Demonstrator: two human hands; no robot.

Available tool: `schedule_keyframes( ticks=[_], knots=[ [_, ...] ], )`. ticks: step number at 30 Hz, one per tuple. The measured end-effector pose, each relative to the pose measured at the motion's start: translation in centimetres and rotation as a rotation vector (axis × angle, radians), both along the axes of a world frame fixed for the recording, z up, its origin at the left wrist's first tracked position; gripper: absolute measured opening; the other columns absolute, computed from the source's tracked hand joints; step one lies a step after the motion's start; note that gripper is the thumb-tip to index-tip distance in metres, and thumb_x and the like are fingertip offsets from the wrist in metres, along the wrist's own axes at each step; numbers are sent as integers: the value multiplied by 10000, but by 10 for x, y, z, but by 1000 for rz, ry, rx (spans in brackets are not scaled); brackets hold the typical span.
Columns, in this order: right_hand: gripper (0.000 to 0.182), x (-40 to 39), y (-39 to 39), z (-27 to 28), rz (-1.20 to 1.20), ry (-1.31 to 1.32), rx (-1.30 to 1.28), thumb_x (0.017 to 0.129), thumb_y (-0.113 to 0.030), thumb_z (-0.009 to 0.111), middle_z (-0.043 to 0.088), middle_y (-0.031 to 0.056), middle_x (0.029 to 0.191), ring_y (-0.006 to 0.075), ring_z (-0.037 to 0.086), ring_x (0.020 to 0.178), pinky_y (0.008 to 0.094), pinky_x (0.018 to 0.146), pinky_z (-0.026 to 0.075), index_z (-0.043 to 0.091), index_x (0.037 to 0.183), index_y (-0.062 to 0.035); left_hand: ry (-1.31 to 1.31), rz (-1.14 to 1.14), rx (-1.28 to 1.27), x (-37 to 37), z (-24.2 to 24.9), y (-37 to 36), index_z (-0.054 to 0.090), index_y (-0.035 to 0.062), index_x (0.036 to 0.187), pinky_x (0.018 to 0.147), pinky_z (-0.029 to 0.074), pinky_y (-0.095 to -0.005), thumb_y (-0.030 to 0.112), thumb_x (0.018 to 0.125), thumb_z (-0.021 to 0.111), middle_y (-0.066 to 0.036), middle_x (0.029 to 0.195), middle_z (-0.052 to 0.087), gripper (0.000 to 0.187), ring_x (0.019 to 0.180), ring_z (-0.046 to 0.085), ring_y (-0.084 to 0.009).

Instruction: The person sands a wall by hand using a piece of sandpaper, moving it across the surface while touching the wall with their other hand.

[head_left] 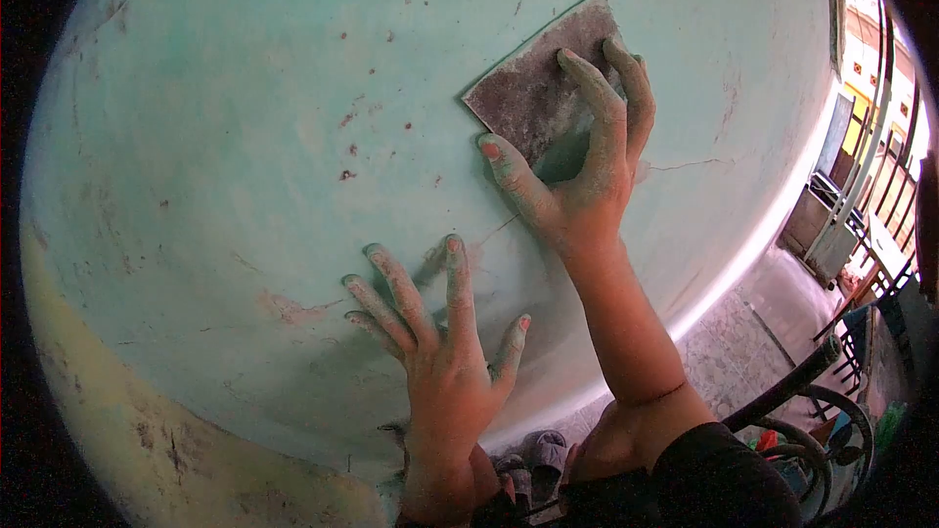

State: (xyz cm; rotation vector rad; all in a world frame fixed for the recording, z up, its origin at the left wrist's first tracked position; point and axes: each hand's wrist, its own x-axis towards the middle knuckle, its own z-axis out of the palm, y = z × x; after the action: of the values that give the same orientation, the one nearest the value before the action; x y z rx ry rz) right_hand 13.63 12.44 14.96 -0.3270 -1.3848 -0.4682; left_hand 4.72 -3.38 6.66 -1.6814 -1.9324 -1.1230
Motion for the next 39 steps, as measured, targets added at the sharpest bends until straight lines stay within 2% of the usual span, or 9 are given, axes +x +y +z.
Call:
schedule_keyframes(
  ticks=[15,17,21,22,23,24,39],
  knots=[
    [778,-4,0,8,-11,3,-12,672,-414,861,404,213,1404,381,361,1350,501,1075,368,543,1300,-85,5,-3,5,-5,6,3,244,177,1553,990,1,-809,498,879,608,-384,1546,-10,831,1356,-65,-680],
    [766,-6,3,5,33,35,-11,623,-410,876,429,218,1393,483,343,1320,585,1078,306,575,1276,-147,1,-4,6,-5,4,4,244,178,1554,990,-3,-809,499,879,608,-382,1547,-10,830,1355,-65,-681],
    [770,-6,3,6,46,39,-2,622,-411,879,429,217,1394,481,336,1327,583,1079,309,575,1279,-150,17,8,-10,-6,3,4,251,179,1552,995,-4,-804,498,881,606,-381,1548,-10,823,1355,-63,-682],
    [766,-5,0,6,10,20,-9,650,-408,869,414,213,1403,431,352,1336,542,1078,337,560,1287,-115,16,9,-10,-5,4,3,251,179,1552,995,-4,-804,498,881,606,-381,1548,-10,823,1355,-63,-682],
    [763,-4,-1,7,-26,2,-15,679,-404,859,399,208,1411,381,368,1345,502,1077,366,546,1295,-80,15,28,-40,-3,6,2,230,174,1555,1040,-10,-766,508,861,631,-361,1557,-37,869,1373,-91,-649],
    [763,-4,-1,7,-26,2,-14,679,-404,859,399,208,1411,381,368,1345,502,1077,366,546,1295,-80,15,48,-69,-3,6,1,209,169,1558,1085,-16,-727,518,840,657,-342,1566,-64,915,1390,-119,-617],
    [738,-5,-1,9,-10,0,-13,695,-371,849,397,215,1408,387,396,1327,497,1069,376,544,1294,-66,16,30,-58,-4,9,0,223,170,1554,1082,12,-733,487,843,666,-345,1564,-62,896,1385,-100,-631]
  ],
)
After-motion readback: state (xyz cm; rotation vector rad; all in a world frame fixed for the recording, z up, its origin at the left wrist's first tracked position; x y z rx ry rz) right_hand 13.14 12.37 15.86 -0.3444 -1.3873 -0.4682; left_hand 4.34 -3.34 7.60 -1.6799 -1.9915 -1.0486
